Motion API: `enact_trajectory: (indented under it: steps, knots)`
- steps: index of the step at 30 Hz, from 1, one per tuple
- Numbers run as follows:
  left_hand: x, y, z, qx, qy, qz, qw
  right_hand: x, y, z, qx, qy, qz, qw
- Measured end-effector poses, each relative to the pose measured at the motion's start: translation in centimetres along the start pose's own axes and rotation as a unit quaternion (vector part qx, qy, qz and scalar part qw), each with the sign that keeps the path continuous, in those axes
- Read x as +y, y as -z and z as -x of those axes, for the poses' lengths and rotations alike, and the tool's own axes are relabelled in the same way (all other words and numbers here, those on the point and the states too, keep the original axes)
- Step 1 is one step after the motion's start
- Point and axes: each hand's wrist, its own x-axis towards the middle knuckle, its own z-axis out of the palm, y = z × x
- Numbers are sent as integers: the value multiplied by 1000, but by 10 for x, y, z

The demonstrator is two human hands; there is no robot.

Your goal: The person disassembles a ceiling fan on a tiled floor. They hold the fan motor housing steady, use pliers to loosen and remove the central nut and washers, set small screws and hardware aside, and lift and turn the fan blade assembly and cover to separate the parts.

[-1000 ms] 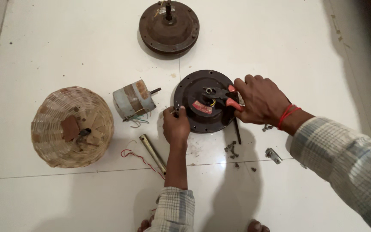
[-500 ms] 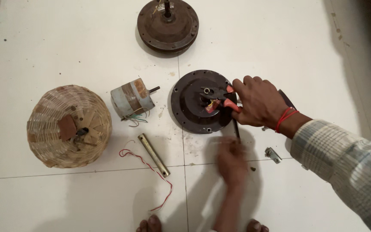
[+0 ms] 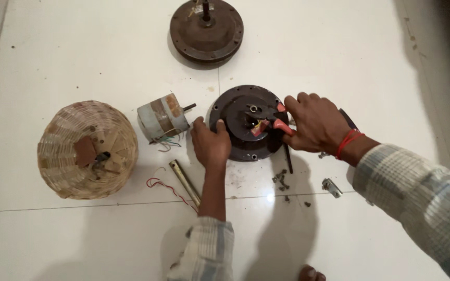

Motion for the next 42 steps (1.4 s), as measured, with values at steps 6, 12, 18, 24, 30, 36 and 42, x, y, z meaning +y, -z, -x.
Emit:
enact_trajectory:
  steps: [6,12,18,24,30,36,42]
  knots:
    - [-2,7,-7,-100,93,11,991,2,-4,2,-14,-5,13,1000]
    - [-59,-14,23,-82,102,79,988,9,-21,5,-21,-7,19,1000]
    - [-31,-85,146,-274,232,413,837,12,-26,4,20,18,32,999]
    - [-9,-74,122,-179,63,348,918,6,-22,7,12,-10,-5,1000]
    - [-33,-12,31,94,66,161,980,1,-11,5,13,22,29,999]
    - [-11,6,1,-16,62,54,997,-4,-9,6,-6,-1,22,1000]
    - [-48,-8,18,-68,137,175,973,0,-17,8,-9,6,31,999]
